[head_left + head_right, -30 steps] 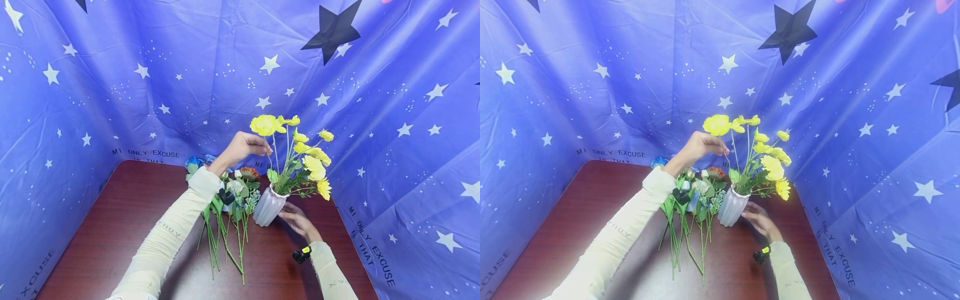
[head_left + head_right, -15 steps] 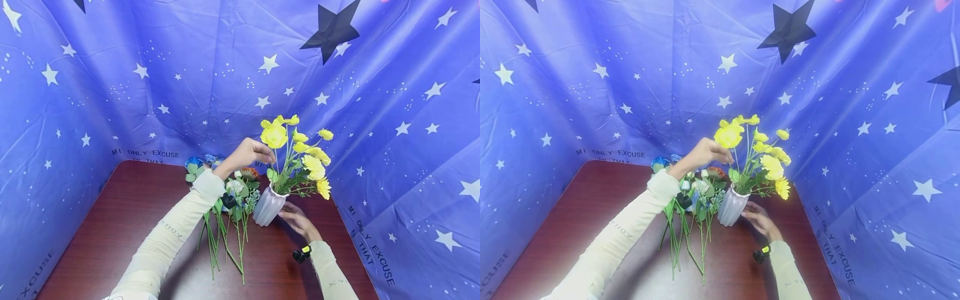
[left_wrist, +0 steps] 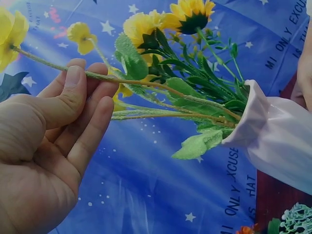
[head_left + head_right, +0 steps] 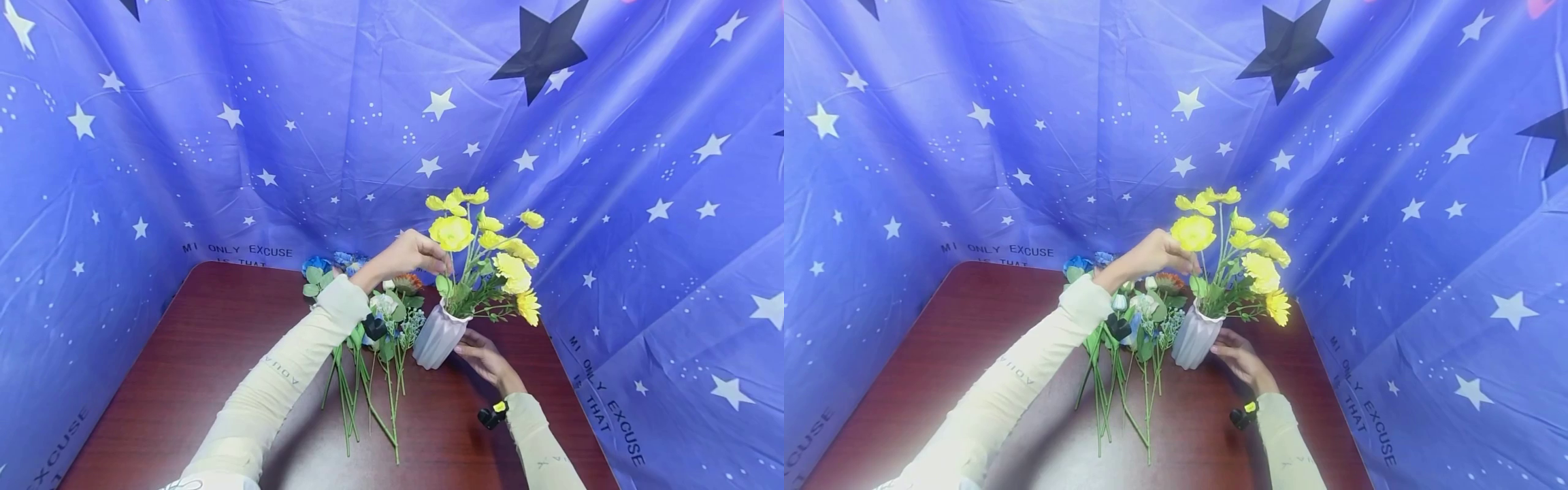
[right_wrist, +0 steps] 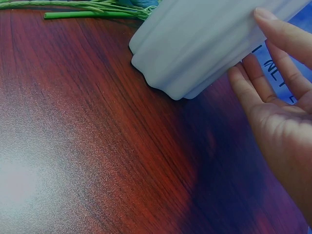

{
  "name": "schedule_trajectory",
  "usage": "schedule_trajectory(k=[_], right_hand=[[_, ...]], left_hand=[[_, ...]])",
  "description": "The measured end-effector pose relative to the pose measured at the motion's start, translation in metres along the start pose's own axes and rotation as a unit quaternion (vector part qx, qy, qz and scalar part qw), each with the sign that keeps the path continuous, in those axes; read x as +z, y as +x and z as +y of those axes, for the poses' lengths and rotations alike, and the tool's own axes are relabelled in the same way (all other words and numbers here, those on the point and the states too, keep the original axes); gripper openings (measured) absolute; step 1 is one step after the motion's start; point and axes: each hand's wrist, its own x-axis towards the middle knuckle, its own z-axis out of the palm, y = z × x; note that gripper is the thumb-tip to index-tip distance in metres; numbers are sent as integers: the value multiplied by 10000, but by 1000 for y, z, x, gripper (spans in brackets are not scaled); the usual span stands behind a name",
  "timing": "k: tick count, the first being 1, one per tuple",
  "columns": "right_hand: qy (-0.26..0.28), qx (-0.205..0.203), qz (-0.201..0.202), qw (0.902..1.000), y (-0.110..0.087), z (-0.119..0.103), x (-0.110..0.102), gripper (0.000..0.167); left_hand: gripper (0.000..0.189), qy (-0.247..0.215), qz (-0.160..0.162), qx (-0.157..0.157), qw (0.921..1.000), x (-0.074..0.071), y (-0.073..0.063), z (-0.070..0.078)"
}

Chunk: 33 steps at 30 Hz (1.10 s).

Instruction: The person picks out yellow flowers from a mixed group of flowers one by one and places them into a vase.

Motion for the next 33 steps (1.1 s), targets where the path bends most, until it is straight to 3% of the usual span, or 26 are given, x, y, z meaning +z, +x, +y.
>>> schedule_trajectory(k=[14,18,33], right_hand=[[-115,-11,-21,9999,0,1,-2,54],[-99,-32,-28,9999,0,2,-2,55],[-16,-81,-44,10000,-1,1,2,55]], left_hand=[[14,61,-126,-241,9996,4,4,-3],[14,73,-148,-179,9997,5,6,-2],[14,384,384,-302,9981,21,13,-11]])
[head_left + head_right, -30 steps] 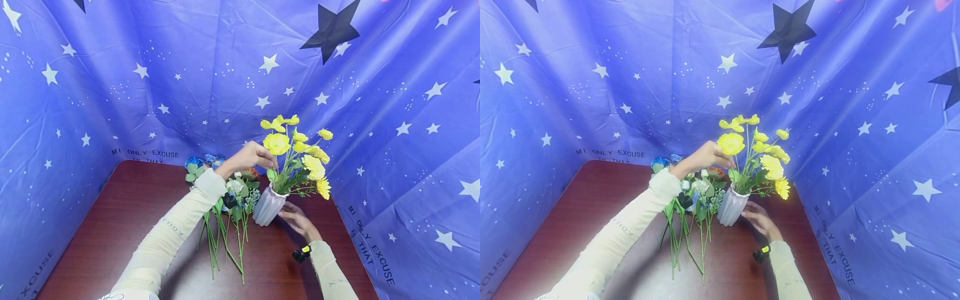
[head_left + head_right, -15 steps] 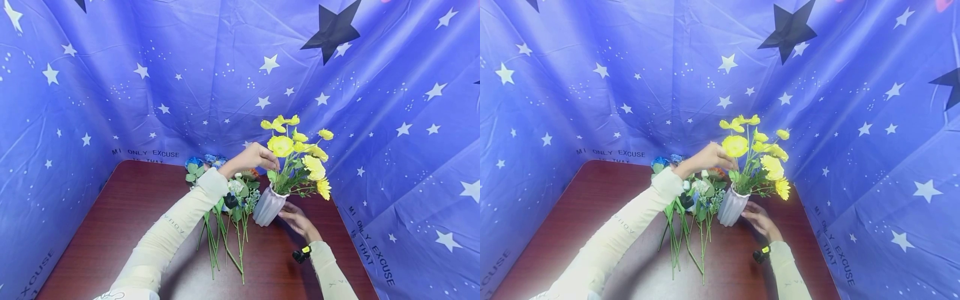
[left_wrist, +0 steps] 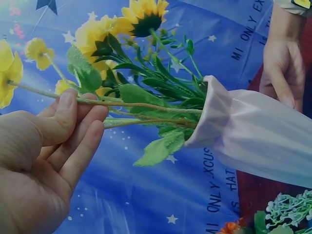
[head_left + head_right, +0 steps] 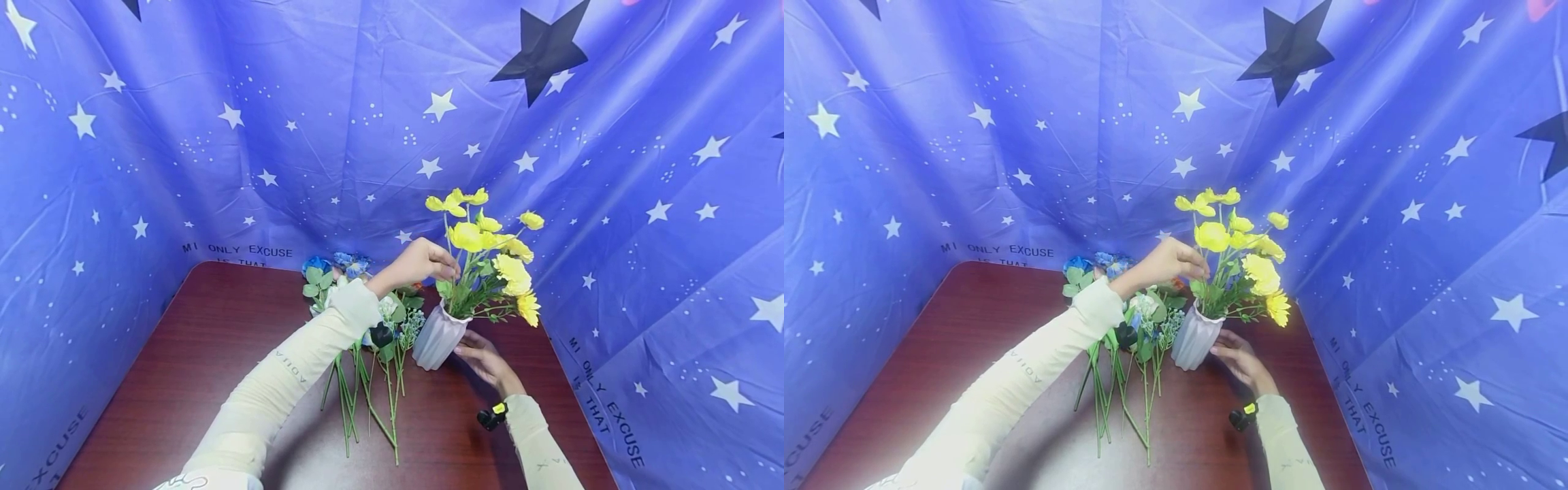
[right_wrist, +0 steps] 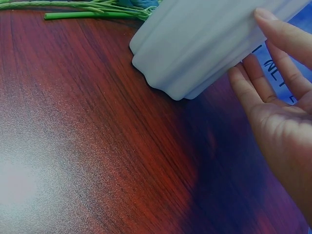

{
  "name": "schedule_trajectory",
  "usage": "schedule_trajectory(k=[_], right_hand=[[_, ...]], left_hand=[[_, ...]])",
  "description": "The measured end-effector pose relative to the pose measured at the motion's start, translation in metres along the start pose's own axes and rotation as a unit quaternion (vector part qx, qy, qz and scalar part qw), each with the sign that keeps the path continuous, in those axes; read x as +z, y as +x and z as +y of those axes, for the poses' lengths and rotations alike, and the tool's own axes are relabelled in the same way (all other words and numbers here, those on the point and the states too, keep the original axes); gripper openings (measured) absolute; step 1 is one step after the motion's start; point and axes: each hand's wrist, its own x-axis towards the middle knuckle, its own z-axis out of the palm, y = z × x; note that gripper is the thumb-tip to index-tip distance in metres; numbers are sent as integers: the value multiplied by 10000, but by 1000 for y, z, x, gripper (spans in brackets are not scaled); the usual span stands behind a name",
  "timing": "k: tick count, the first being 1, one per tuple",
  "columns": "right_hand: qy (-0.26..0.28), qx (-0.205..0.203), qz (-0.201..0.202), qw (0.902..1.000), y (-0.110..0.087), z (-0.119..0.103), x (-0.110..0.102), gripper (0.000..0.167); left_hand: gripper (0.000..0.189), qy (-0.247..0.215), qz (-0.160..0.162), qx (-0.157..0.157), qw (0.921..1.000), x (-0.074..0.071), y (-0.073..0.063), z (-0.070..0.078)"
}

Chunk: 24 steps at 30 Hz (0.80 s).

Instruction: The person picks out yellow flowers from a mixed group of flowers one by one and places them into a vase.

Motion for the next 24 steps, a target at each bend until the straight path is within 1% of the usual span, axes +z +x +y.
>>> schedule_trajectory(k=[2,8,16,24], right_hand=[[17,4,6,10000,0,0,0,55],[24,5,1,10000,0,0,0,54],[-7,-16,2,10000,0,1,-1,53],[-45,-15,-5,10000,0,1,-2,53]], left_hand=[[14,56,12,-10,10000,0,0,-1],[13,360,-32,107,9993,2,1,-6],[12,742,-219,165,9969,6,0,-9],[10,783,-243,98,9966,9,-1,-12]])
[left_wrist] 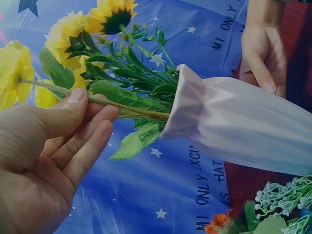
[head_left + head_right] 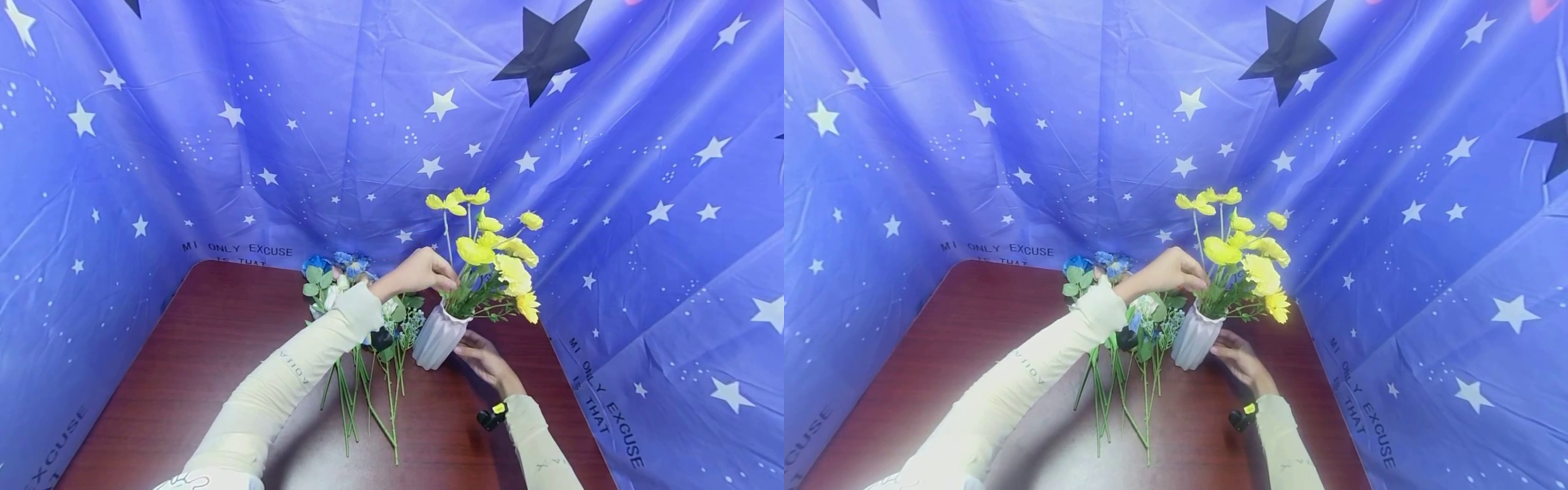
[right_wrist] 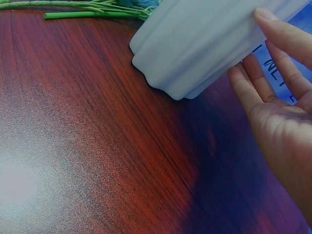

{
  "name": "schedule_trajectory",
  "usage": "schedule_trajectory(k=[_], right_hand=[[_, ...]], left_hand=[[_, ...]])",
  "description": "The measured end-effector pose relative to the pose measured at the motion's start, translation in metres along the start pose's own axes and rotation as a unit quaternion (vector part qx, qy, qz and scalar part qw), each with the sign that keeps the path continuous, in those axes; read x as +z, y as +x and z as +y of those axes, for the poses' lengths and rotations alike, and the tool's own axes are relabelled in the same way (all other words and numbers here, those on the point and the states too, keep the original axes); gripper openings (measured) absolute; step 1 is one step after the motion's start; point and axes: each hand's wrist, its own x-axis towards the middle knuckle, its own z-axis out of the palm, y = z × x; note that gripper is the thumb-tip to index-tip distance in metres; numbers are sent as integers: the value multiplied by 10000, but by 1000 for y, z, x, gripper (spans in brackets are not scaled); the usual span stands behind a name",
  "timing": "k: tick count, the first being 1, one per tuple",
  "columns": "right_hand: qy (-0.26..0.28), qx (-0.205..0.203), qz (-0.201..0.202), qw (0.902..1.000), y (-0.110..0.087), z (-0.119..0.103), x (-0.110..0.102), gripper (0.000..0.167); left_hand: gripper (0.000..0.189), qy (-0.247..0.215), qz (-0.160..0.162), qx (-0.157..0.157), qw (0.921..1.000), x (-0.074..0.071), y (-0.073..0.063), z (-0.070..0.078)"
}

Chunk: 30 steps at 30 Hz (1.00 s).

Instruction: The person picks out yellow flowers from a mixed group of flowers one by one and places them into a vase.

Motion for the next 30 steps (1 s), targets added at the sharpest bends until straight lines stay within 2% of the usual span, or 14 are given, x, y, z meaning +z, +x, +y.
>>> schedule_trajectory(k=[6,15,30], right_hand=[[7,0,3,10000,0,0,0,54],[-22,34,12,10000,1,0,-1,52],[73,68,51,9999,0,-2,2,50]], left_hand=[[11,-106,-133,-77,9998,1,-1,-1],[13,71,-553,-250,9981,0,-3,2],[10,378,-573,-419,9968,4,-1,-2]])
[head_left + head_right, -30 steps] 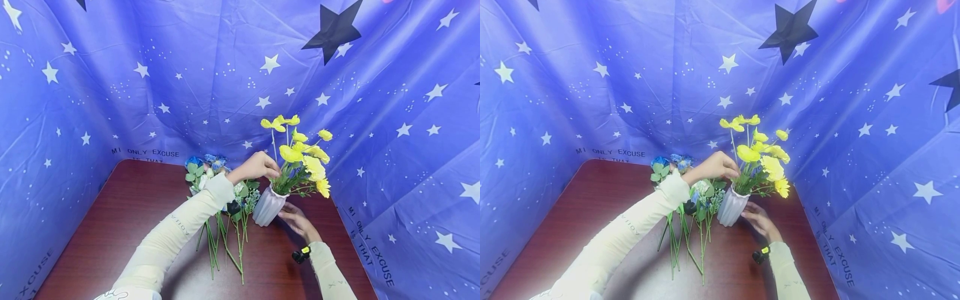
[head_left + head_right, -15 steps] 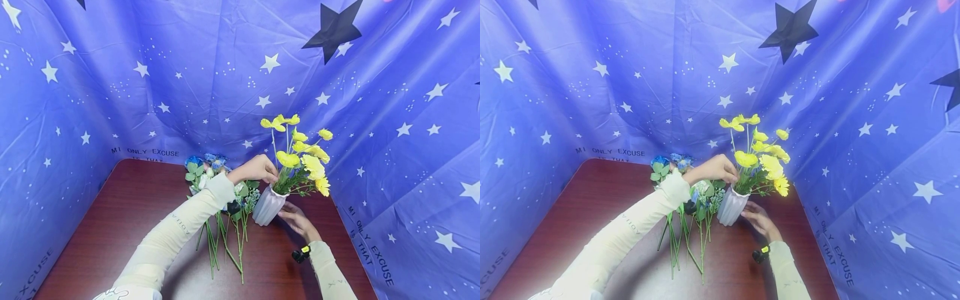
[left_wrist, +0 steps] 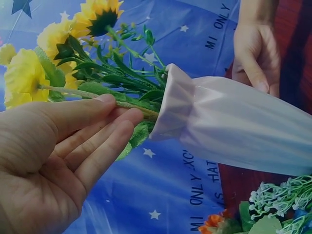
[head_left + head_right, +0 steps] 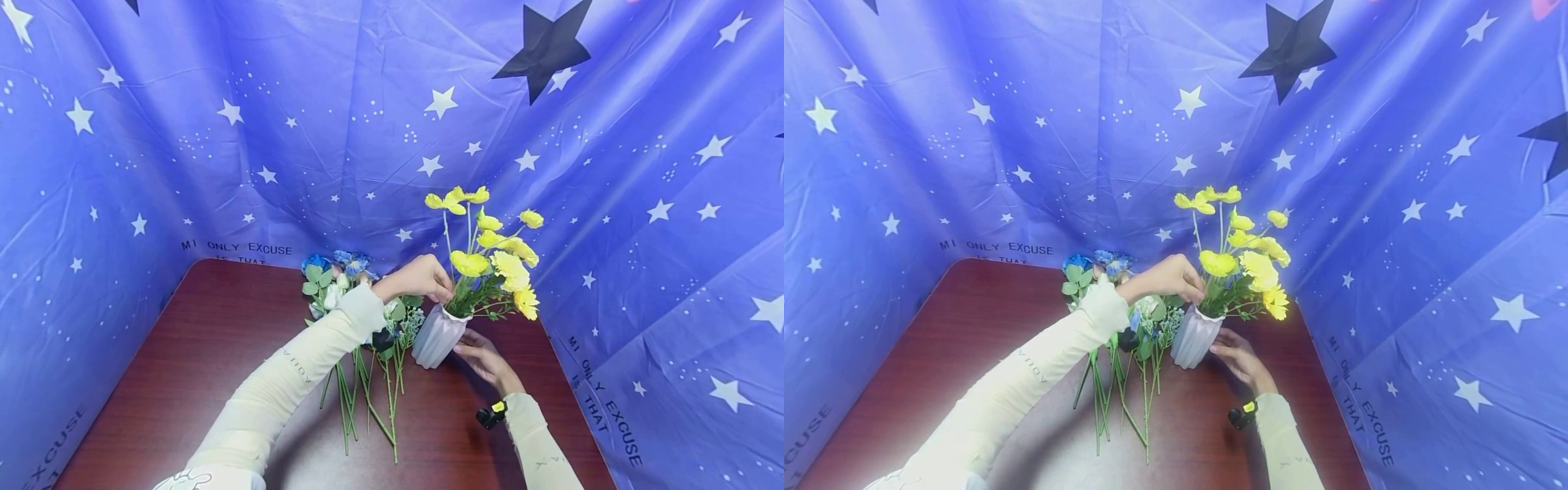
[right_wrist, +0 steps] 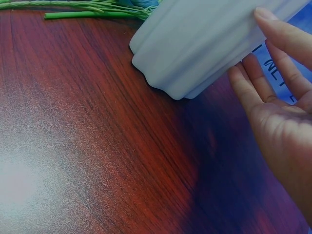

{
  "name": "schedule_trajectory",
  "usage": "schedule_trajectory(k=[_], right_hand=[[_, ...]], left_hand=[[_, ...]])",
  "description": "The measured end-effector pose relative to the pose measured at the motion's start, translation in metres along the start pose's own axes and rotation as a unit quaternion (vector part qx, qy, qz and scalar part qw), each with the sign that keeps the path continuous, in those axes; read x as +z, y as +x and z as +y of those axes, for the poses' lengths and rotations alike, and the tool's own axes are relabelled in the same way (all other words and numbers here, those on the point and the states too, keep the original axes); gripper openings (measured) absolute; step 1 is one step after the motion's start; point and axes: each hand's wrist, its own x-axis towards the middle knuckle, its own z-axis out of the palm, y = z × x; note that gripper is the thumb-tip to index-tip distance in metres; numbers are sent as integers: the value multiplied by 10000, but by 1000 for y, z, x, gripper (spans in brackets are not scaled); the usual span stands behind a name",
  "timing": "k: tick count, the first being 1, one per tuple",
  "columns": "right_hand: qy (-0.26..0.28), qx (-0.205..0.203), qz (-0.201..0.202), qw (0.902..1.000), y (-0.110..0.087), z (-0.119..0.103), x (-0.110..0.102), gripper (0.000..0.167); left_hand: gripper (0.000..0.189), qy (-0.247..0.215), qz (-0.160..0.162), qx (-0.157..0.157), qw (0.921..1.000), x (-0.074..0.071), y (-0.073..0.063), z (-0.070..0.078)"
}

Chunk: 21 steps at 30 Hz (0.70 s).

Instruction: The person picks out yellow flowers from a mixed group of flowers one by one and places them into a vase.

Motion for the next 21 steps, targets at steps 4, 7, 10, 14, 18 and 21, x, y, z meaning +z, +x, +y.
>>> schedule_trajectory(k=[4,7,10,14,18,21], right_hand=[[28,-17,-17,10000,0,0,0,51],[22,-20,-4,10000,0,1,-1,51],[8,-19,10,10000,0,2,-1,51],[-23,-46,-19,10000,1,3,-2,53],[-70,-67,-40,9999,1,3,-3,53],[-61,-77,-39,9999,1,4,-3,53]], left_hand=[[10,51,63,-19,10000,2,0,-1],[9,219,160,-45,9996,3,-1,-1],[9,354,268,-113,9990,5,-1,-2],[10,279,425,-283,9983,8,-2,-3],[9,146,614,-433,9971,11,-3,-3],[9,105,764,-493,9958,13,-4,-3]])
